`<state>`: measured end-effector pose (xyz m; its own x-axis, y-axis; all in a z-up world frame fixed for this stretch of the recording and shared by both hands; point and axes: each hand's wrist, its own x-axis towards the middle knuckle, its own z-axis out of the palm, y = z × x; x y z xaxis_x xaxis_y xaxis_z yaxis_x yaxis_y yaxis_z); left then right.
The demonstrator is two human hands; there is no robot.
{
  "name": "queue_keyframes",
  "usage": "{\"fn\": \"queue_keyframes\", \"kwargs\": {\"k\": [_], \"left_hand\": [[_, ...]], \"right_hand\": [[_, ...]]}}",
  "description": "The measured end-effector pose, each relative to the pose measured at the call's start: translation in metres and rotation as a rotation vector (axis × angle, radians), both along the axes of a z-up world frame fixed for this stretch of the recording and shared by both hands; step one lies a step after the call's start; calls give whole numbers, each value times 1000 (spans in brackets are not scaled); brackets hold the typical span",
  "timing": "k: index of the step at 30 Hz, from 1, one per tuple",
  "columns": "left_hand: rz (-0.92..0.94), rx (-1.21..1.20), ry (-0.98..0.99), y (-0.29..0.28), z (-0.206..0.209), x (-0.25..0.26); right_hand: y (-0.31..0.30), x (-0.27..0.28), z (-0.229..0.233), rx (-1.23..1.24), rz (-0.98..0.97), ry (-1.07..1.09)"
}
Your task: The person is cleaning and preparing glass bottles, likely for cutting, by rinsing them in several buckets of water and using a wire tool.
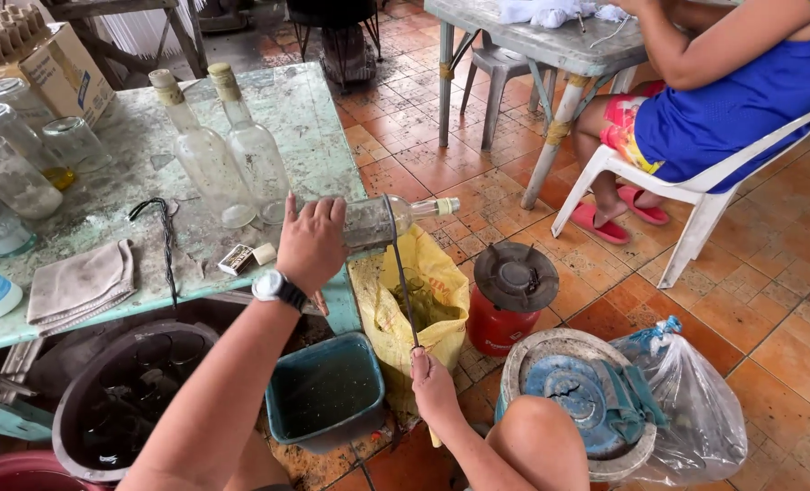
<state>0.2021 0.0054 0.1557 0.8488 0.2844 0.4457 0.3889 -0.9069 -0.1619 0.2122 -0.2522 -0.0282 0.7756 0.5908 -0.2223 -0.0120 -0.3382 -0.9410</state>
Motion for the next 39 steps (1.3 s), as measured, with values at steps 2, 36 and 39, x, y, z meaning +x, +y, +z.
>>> {"fn": "queue_keyframes", "kwargs": {"k": [2, 36, 39], "left_hand": [[-32, -185, 193, -1, 26, 0], [-101, 67, 31, 36, -26, 23], [5, 15, 81, 25, -20, 17]], "right_hand": [[0, -1, 2, -7, -17, 17], [10, 10, -46, -10, -160, -207], [7, 10, -29, -24, -143, -207]]}}
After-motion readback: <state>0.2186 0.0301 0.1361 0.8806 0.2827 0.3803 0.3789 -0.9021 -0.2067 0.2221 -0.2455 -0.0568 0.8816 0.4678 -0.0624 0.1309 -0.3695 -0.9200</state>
